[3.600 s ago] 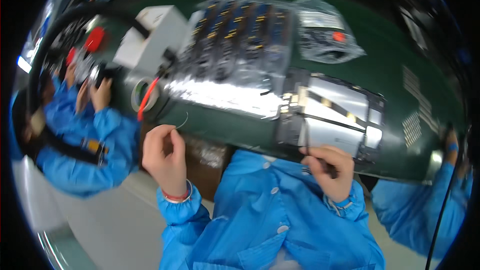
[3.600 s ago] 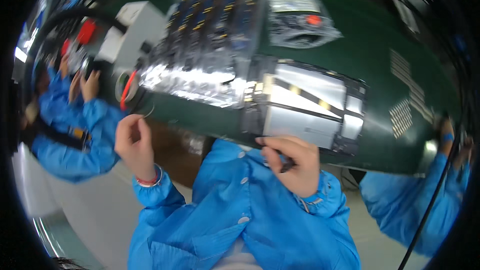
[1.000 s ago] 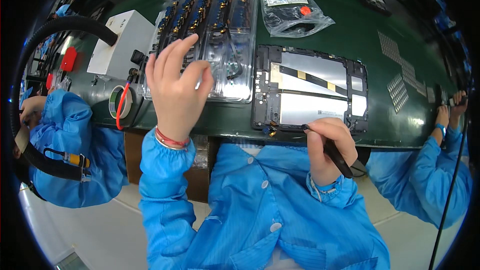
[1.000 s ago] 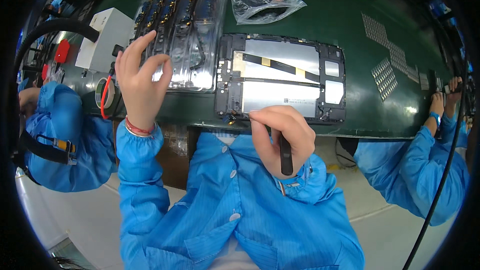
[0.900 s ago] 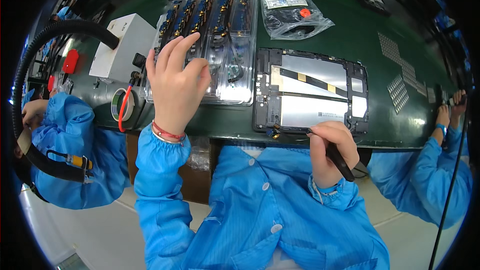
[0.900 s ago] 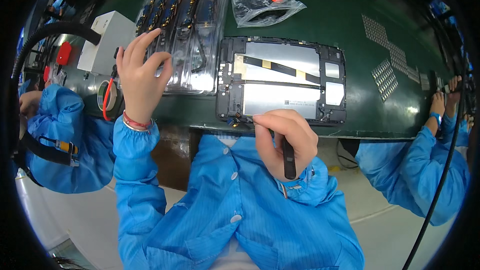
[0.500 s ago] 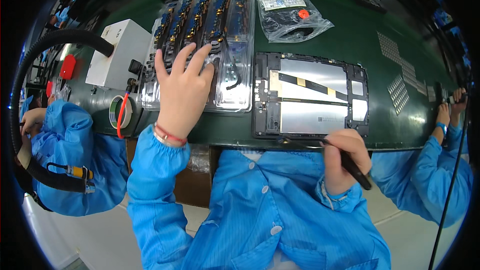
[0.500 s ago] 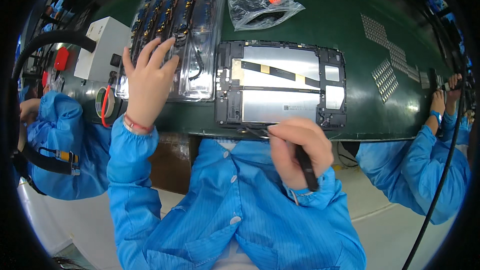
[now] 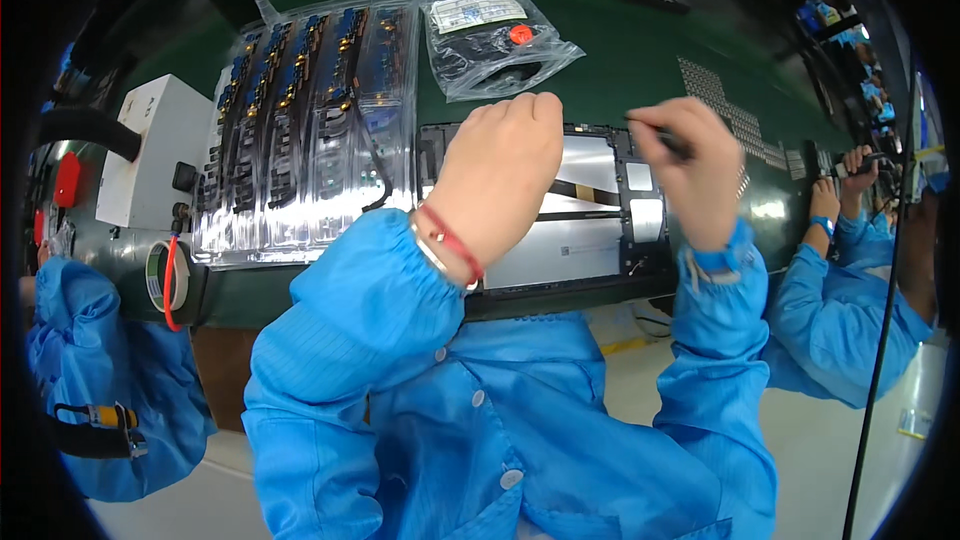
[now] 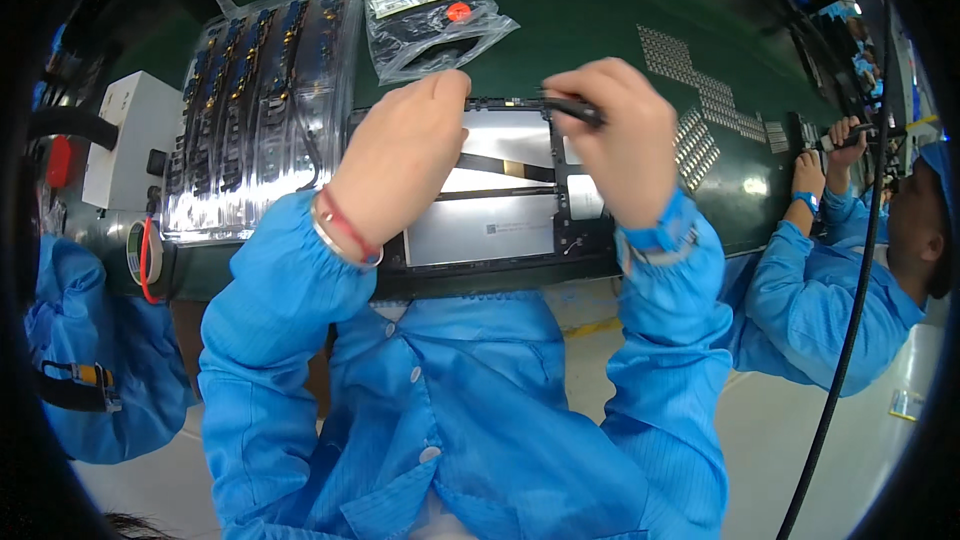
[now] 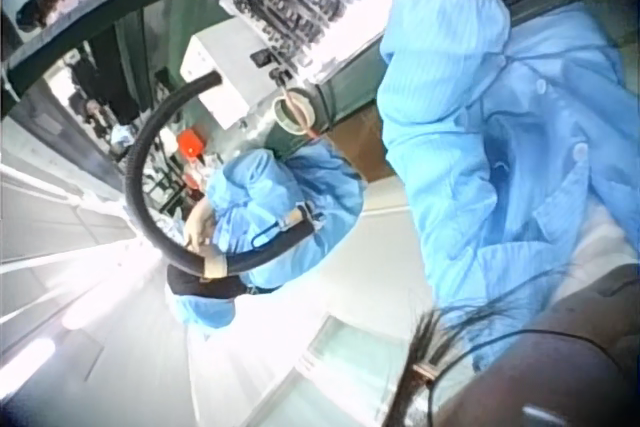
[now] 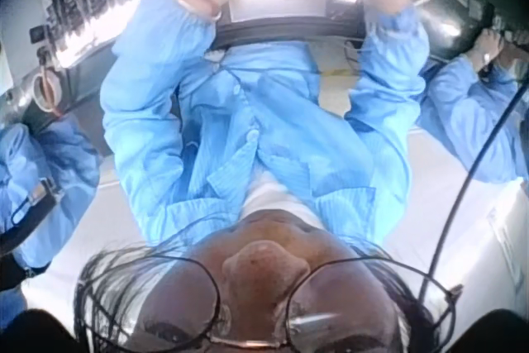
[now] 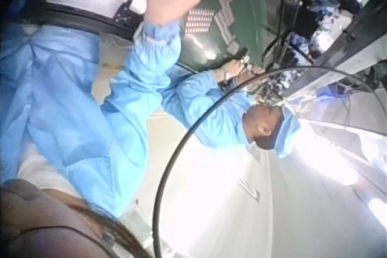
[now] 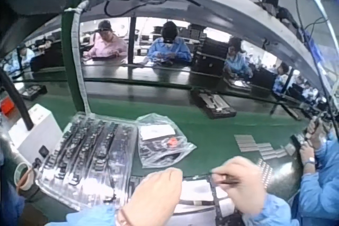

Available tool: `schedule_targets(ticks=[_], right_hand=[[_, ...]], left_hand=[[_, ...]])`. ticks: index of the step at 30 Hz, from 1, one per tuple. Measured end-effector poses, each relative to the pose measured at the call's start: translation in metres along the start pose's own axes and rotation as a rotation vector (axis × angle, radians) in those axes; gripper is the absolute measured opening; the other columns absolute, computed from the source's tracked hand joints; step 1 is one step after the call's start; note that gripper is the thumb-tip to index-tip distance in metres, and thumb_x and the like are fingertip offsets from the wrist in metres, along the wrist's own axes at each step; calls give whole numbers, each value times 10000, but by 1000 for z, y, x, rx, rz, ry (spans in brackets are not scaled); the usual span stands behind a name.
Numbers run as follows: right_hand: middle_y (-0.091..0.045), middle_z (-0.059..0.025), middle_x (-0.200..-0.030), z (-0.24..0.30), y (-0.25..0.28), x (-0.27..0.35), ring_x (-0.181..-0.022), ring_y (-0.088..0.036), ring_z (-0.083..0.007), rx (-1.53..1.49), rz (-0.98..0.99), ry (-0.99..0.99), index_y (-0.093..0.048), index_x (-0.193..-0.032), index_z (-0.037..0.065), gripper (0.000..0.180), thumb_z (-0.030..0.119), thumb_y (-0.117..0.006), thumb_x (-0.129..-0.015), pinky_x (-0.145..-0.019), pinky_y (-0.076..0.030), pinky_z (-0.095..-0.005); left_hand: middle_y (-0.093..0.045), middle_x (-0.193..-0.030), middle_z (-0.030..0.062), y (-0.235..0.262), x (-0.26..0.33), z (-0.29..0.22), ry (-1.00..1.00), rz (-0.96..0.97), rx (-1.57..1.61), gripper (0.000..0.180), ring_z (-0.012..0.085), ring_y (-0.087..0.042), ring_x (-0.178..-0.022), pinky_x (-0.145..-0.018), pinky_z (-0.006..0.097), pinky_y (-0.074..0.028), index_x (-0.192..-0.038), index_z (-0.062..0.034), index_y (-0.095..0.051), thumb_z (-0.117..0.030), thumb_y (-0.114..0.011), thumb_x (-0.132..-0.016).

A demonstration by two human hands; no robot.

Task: The person assembles electronic components on a workbench, using tweezers to place small parts onto a circuit board. They handle a black rectangular device, aligning and securing internal components. The person also uses a blue bin to retrieve or store items during the process.

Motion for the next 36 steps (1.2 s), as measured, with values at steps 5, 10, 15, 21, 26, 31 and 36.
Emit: schedule_targets(ticks=[5,10,15,21,26,31,36], right_hand=[[-552,-5,-742,-23,-53,-1,-602,-574,-205,203,110,246,-613,-772,121,250,37,-651,-539,-525,-455,-300],[-543,-3,-751,-22,-64,7,-558,-548,-207,225,127,309,-612,-803,108,280,64,-662,-531,-513,-447,-298],[-543,-24,-776,-5,-60,7,-572,-551,-193,378,204,340,-604,-862,64,275,77,-624,-588,-507,-437,-295],[-541,-40,-784,-2,-61,8,-579,-564,-211,241,254,177,-606,-874,45,210,81,-613,-666,-502,-451,-306],[-532,-49,-798,-5,-59,5,-579,-572,-237,93,298,7,-622,-846,55,166,97,-616,-685,-511,-465,-323],[-533,-66,-841,-10,-55,2,-617,-581,-238,16,313,-74,-632,-792,56,116,58,-599,-681,-530,-469,-315],[-560,-88,-796,-40,-18,-14,-651,-556,-168,-134,0,-182,-638,-826,39,129,6,-560,-729,-580,-440,-263]], left_hand=[[-559,-960,171,-25,-7,15,70,-148,167,467,345,-526,-876,-784,403,-401,-1102,35,-390,3,-599,-686],[-539,-1010,148,-34,0,18,135,-148,237,508,329,-516,-927,-872,421,-368,-1157,16,-366,10,-593,-702],[-536,-1041,123,-34,6,17,148,-195,277,506,304,-517,-957,-910,439,-349,-1171,1,-357,7,-584,-719],[-552,-1049,99,-30,5,15,193,-144,280,532,285,-521,-977,-919,445,-335,-1192,-13,-340,-7,-589,-721],[-570,-1073,41,-30,3,10,172,-114,276,550,242,-528,-995,-941,480,-291,-1217,-38,-332,-20,-583,-728],[-571,-1079,11,-31,3,10,146,-88,226,577,217,-525,-1006,-956,489,-269,-1236,-54,-327,-24,-588,-723],[-565,-1081,5,-30,3,6,56,-71,-11,598,181,-500,-1048,-954,541,-242,-1253,-59,-344,-88,-601,-713]])
Point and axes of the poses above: each hand's wrist, its own x-axis away from the middle knuckle, its own y-axis out of the back of the hand, z = x × y, the point moved 2 cm from there along -x, towards the middle knuckle
